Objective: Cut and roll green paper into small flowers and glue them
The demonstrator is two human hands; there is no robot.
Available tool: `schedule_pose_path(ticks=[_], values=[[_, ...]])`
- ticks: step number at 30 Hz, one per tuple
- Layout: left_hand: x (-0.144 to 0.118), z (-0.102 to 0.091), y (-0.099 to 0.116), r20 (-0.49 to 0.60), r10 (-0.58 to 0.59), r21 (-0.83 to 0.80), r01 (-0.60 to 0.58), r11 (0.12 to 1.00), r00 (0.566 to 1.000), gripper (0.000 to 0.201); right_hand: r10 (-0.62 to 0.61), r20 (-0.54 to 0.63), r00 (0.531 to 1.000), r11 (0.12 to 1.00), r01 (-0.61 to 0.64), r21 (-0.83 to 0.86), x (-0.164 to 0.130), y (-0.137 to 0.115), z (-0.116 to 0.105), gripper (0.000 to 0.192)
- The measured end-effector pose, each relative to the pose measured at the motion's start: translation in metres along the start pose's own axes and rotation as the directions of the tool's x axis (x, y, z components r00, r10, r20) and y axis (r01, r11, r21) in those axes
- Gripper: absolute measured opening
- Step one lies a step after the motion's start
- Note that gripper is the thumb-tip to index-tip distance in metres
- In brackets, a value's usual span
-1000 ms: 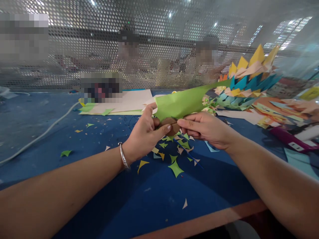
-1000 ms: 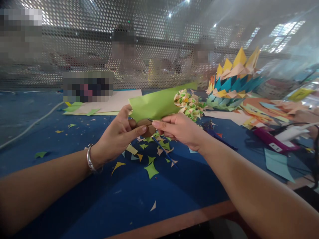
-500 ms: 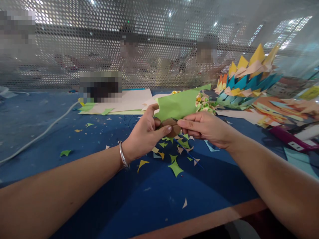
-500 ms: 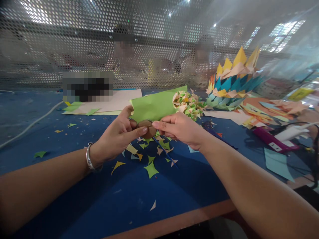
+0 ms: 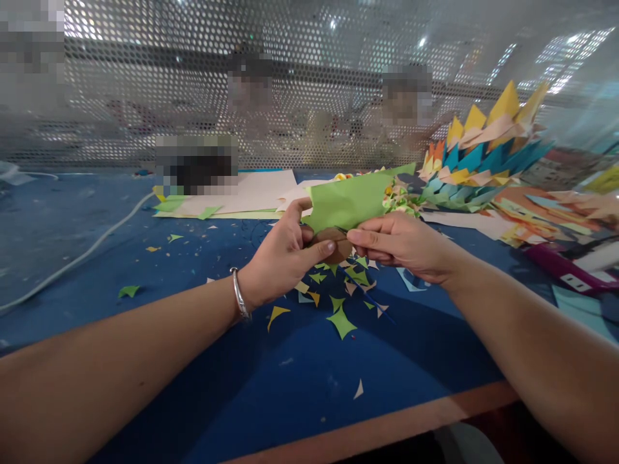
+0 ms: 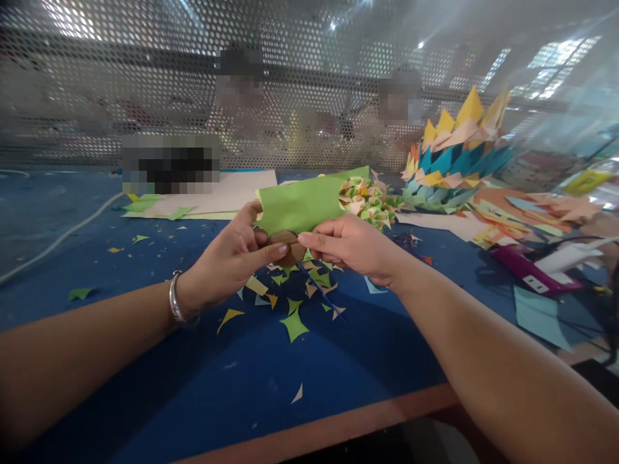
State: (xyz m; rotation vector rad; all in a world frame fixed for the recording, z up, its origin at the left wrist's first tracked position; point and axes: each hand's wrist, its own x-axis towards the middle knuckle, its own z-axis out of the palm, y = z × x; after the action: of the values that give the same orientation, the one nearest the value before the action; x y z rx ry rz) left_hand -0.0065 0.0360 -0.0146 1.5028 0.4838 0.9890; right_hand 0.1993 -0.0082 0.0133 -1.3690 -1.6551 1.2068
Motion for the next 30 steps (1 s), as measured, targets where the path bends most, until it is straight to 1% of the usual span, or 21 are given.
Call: schedule_pose_path(ticks=[3, 8, 10, 13, 15, 17, 19, 21, 23, 25, 26, 28, 30], values=[[0.0, 0.0, 0.001, 0.006, -0.044, 0.022, 0.044, 0.999, 0.999, 0.059, -0.012, 0.0, 1.0, 1.0, 0.012, -0.001, -0.001, -0.002, 0.0, 0.048], [0.001, 0.0, 0.001, -0.085, -0.042, 0.081, 0.049, 0.996, 0.996, 0.053, -0.03, -0.041, 0.999, 0.999, 0.028, -0.046, -0.002, -0.002, 0.002, 0.047], [0.001, 0.0, 0.0, -0.064, -0.048, 0.063, 0.052, 0.997, 0.997, 0.052, -0.063, -0.086, 0.994, 0.996, 0.057, -0.075, -0.002, -0.001, 0.004, 0.044], [0.001, 0.002, 0.001, 0.007, -0.04, 0.023, 0.04, 0.999, 0.999, 0.053, -0.14, -0.172, 0.975, 0.983, 0.116, -0.14, 0.001, 0.001, 0.007, 0.04], [0.0, 0.002, 0.002, 0.041, -0.032, 0.019, 0.031, 0.999, 0.999, 0.055, -0.168, -0.192, 0.967, 0.977, 0.138, -0.16, 0.002, 0.003, 0.009, 0.037], [0.0, 0.003, 0.002, 0.047, -0.039, 0.042, 0.037, 0.998, 0.998, 0.057, -0.175, -0.188, 0.966, 0.977, 0.146, -0.158, 0.003, 0.004, 0.01, 0.035], [-0.001, 0.004, 0.003, 0.015, -0.051, 0.055, 0.05, 0.997, 0.999, 0.06, -0.187, -0.193, 0.963, 0.976, 0.161, -0.146, 0.003, 0.005, 0.012, 0.033], [-0.002, 0.006, 0.004, -0.056, -0.091, 0.009, 0.091, 0.996, 0.994, 0.061, -0.2, -0.204, 0.958, 0.977, 0.181, -0.108, 0.003, 0.005, 0.013, 0.031], [-0.003, 0.008, 0.006, -0.128, -0.173, -0.105, 0.16, 0.981, 0.977, 0.053, -0.216, -0.228, 0.949, 0.976, 0.21, -0.05, 0.003, 0.004, 0.016, 0.03], [-0.006, 0.011, 0.007, -0.167, -0.253, -0.21, 0.216, 0.953, 0.953, 0.035, -0.242, -0.267, 0.933, 0.968, 0.251, -0.002, 0.003, 0.003, 0.018, 0.032], [-0.007, 0.013, 0.007, -0.173, -0.271, -0.239, 0.227, 0.944, 0.947, 0.027, -0.256, -0.284, 0.924, 0.963, 0.27, 0.011, 0.003, 0.002, 0.019, 0.034], [-0.008, 0.015, 0.008, -0.168, -0.267, -0.259, 0.219, 0.941, 0.949, 0.021, -0.275, -0.297, 0.914, 0.956, 0.293, 0.018, 0.004, 0.001, 0.02, 0.036], [-0.008, 0.015, 0.009, -0.162, -0.242, -0.26, 0.195, 0.946, 0.957, 0.018, -0.275, -0.288, 0.917, 0.956, 0.293, 0.02, 0.003, 0.001, 0.021, 0.038]])
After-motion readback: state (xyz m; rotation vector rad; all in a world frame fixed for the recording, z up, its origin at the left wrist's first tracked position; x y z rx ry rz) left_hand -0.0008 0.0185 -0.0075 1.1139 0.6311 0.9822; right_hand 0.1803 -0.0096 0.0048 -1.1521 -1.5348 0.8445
